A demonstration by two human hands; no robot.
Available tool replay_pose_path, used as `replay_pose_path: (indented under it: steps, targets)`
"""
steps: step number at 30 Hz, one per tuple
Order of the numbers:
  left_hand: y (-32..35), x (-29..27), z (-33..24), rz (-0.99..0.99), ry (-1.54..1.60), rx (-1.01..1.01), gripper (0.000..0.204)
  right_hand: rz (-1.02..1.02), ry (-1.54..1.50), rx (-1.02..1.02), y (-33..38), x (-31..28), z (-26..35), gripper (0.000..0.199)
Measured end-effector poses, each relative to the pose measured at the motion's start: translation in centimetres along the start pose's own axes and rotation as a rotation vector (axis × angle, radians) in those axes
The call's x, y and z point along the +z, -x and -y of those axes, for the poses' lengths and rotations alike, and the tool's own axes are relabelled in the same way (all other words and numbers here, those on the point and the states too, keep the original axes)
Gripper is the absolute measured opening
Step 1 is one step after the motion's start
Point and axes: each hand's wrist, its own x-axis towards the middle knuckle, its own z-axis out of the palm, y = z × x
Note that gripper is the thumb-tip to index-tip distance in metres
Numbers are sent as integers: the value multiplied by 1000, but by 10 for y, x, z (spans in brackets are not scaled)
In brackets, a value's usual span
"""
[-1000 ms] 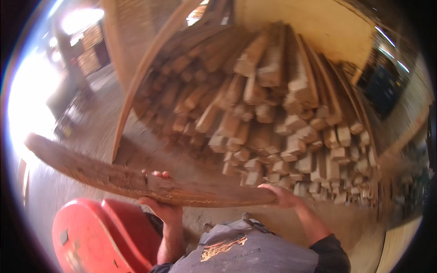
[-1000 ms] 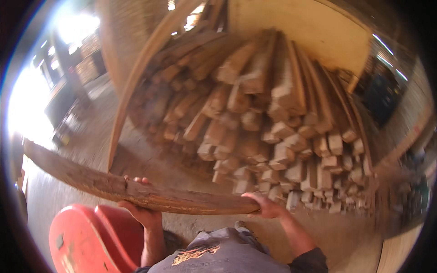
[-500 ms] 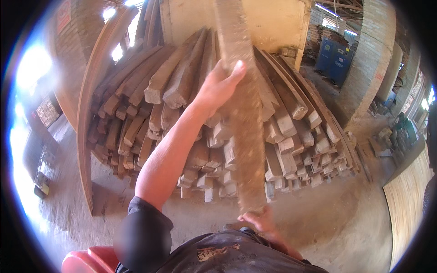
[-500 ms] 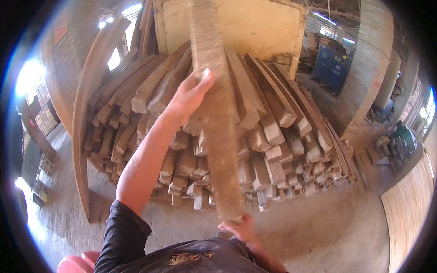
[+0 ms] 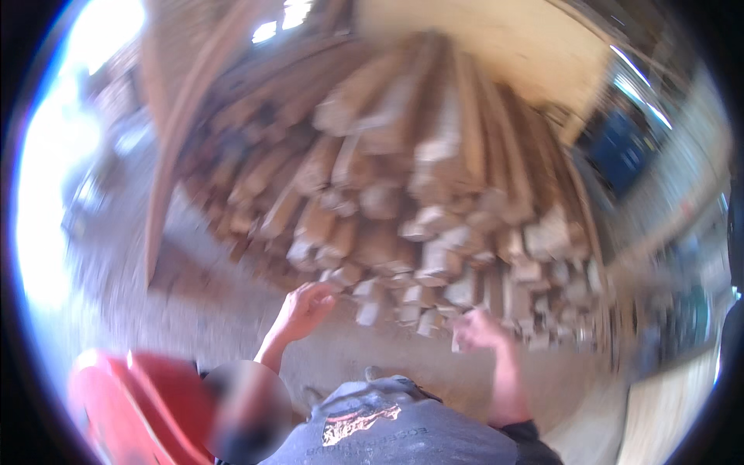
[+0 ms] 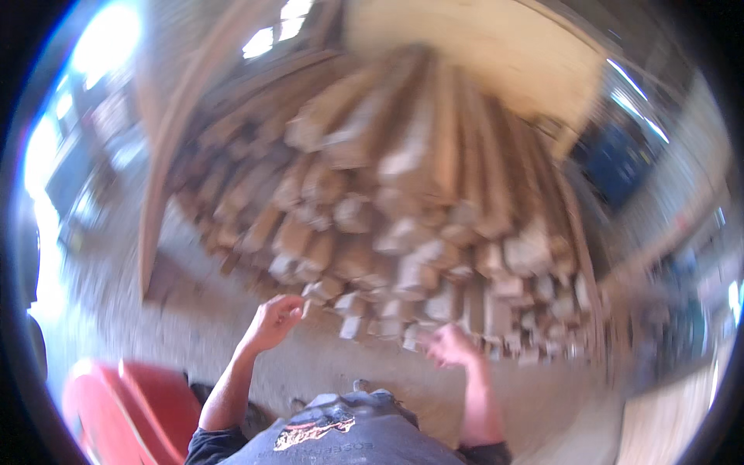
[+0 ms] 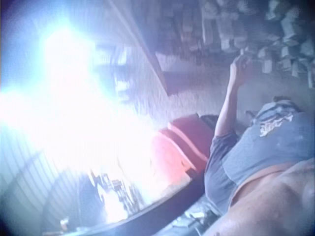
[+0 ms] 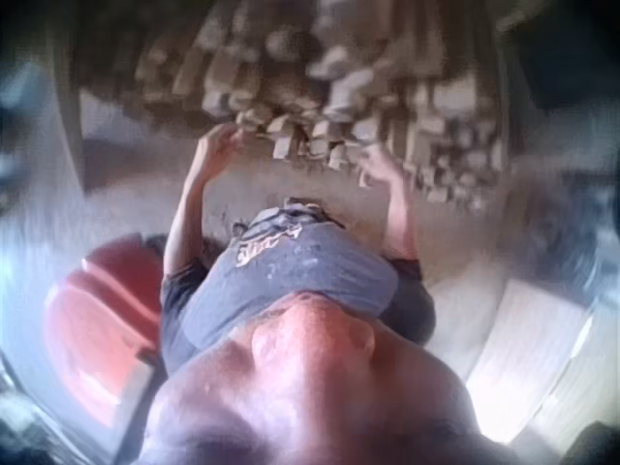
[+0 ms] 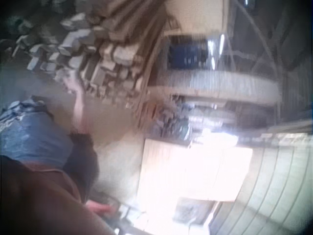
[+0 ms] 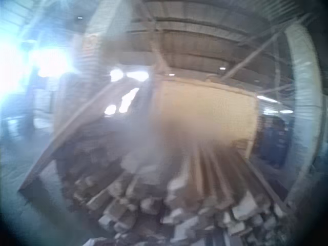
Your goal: The person places a long wooden plank onto a forklift, then drives the forklift to a pile of cut lumber. They dismount and manually pick up several planks one by one, stacking them on the forklift forks. Finally, they reboard the forklift and drive away with the loaded planks.
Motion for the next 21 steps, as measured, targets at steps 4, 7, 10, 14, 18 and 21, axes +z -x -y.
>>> replay_pose_path:
  steps: [4,7,10,14,18,21]
  targets:
    - [169,-12,109,-172,-76,-495,50,346,427,-404,-56,179,123,47]
    - [273,16,152,-306,-20,-676,49,533,315,-809,-41,295,211,39]
    - [357,40,176,-567,141,-765,47,816,343,-1000,8,394,290,38]
    - [440,59,189,-838,264,-823,44,1183,457,-1369,109,518,358,53]
    - [478,63,184,-1144,206,-795,40,1560,294,-754,219,611,372,85]
    - [485,54,181,-1377,71,-688,41,1471,276,-551,271,631,362,93]
